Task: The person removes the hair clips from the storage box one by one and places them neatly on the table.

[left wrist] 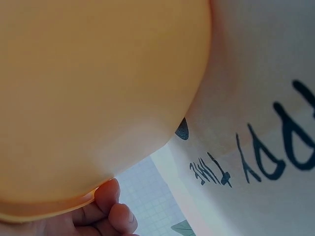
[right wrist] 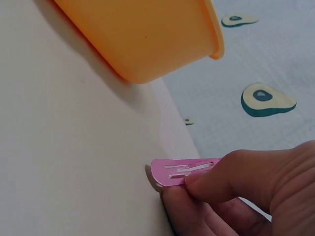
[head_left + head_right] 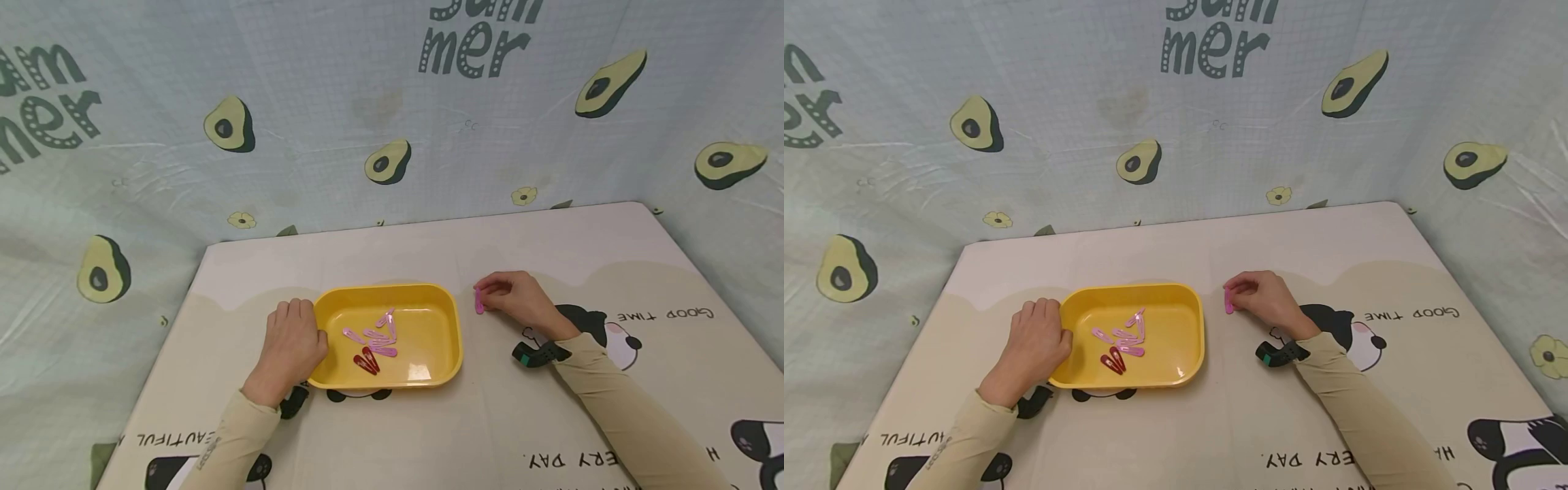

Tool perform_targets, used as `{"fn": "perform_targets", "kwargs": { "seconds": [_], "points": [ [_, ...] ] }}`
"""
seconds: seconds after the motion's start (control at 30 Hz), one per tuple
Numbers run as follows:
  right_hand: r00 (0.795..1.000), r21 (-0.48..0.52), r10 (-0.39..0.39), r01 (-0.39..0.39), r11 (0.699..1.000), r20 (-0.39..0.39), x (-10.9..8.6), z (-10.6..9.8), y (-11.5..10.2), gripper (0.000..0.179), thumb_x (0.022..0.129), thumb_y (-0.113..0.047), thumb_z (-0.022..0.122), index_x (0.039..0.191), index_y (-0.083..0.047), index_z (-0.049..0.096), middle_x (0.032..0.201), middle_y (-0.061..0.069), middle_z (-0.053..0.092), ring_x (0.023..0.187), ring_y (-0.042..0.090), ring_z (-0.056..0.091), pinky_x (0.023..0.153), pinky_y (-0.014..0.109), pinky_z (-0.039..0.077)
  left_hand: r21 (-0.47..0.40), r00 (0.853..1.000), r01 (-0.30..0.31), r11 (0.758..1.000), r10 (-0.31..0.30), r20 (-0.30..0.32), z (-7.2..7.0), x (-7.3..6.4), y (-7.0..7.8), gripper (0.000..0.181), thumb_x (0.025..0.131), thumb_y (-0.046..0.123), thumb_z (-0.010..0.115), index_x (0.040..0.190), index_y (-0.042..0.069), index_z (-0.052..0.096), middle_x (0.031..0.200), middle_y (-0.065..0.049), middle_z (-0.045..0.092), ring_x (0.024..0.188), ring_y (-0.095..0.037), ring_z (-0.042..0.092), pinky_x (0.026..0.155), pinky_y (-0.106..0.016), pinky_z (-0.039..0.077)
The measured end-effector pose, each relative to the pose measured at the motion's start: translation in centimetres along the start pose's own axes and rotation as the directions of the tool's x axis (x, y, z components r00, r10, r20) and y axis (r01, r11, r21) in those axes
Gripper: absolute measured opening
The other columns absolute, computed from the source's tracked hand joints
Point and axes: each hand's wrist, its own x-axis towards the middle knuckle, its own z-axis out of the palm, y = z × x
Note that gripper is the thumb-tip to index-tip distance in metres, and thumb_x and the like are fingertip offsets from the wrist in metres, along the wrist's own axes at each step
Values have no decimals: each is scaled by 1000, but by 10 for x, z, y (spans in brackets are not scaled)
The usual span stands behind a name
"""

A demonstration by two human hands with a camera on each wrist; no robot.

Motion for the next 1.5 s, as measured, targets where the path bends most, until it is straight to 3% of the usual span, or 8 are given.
{"fn": "perform_targets", "kwargs": {
  "seconds": [0.33,0.7,1.23,1.37,1.5],
  "points": [
    [998,-56,55,-58,997,-41,-2,-1,-3,26,88,-21,74,111,-10,76,101,9,78,87,18,68,78,25,54,-9,1000,3,1000,-3,1,0,-1,1,21,91,13,54,102,-5,50,85,-13,44,85,-30,36,77,-38,26],
    [994,-41,90,-93,995,-67,-5,-2,-4,30,88,-25,77,113,-9,78,104,11,79,91,20,69,75,22,54,-12,1000,3,1000,-3,4,-1,-1,1,21,92,12,54,103,-5,51,85,-13,44,85,-30,37,77,-38,27],
    [993,-47,82,-86,995,-80,-5,-2,-5,30,88,-27,77,112,-10,79,104,11,80,93,19,70,78,26,53,-8,1000,2,1000,-2,-4,-1,-1,2,22,92,12,54,104,-6,51,86,-13,45,85,-30,37,76,-39,28],
    [990,91,138,-136,986,-9,-3,-6,-4,32,95,-24,71,119,-3,75,112,15,78,92,10,74,82,23,60,-12,1000,4,1000,-4,-1,-1,0,2,22,91,12,54,104,-6,51,87,-14,46,85,-30,37,77,-39,28],
    [980,255,186,-199,946,72,-2,-11,-4,37,103,-21,61,127,7,68,116,18,77,91,5,77,83,24,61,-17,1000,3,1000,-3,-1,0,0,1,22,92,12,54,104,-6,51,87,-14,46,85,-30,37,77,-39,27]
  ]
}}
